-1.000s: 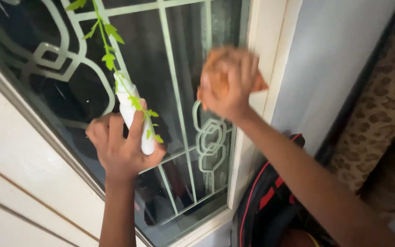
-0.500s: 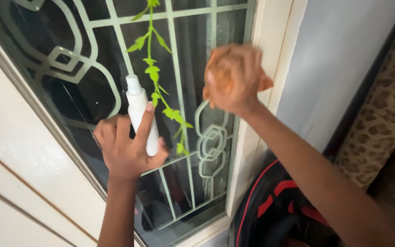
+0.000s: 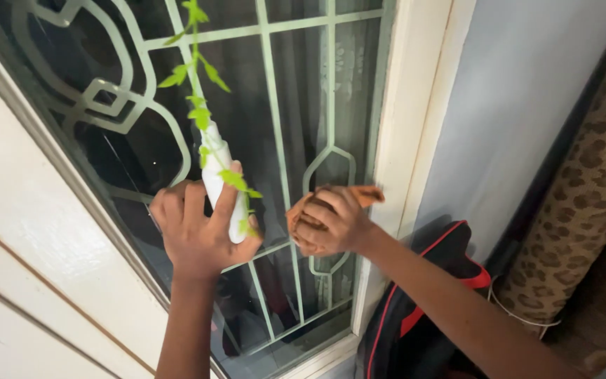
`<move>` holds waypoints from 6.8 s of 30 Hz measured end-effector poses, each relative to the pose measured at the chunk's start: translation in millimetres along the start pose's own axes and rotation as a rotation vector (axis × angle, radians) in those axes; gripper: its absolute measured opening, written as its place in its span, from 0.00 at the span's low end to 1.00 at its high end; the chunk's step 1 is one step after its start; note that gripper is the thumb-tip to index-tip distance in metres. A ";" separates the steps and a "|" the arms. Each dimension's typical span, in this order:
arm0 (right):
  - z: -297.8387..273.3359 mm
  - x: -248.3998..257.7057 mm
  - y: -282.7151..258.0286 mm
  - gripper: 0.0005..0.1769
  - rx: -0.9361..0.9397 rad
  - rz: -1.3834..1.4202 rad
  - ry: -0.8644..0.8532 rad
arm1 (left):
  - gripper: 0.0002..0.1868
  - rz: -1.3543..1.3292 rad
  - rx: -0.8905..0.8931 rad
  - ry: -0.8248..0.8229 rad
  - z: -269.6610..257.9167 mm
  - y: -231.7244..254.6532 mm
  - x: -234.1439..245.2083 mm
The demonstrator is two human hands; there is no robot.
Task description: Cleaning a window pane using a spray bottle and a cloth.
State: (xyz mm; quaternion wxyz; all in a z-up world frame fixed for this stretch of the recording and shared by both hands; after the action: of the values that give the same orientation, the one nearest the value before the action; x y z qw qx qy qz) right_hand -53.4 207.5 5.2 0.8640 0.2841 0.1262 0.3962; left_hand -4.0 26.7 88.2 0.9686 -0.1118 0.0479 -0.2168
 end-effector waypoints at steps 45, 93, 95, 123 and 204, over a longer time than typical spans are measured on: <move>53.5 -12.4 -10.6 0.15 0.131 0.089 0.109 | 0.30 0.034 -0.026 0.021 -4.9 -2.0 -1.5; 51.5 7.2 36.5 0.19 -0.702 -0.217 0.247 | 0.37 -0.201 0.136 0.007 9.5 -9.9 49.0; 69.0 -0.5 32.2 0.20 -0.666 -0.202 0.241 | 0.36 -0.138 0.116 0.010 6.8 -13.5 71.3; 188.4 -98.1 -87.4 0.13 -0.230 -0.031 0.207 | 0.29 0.057 0.030 0.012 -77.8 -101.2 126.2; 145.9 -110.7 -147.3 0.18 -0.054 -0.067 0.031 | 0.28 -0.039 0.054 0.071 -70.1 -104.5 138.4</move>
State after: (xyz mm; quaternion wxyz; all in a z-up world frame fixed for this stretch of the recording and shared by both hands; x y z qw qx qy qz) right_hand 29.1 -10.6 35.0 0.8819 0.2503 0.1383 0.3747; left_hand 68.1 -138.7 38.8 0.9646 -0.0787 0.0741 -0.2407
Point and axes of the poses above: each hand's wrist, its own z-axis towards the middle knuckle, its own x-axis out of the back of the hand, y = z × x, the point moved 9 cm from there along z, towards the middle knuckle, and after that the axes turned 12 degrees about y, right-handed, at the moved point
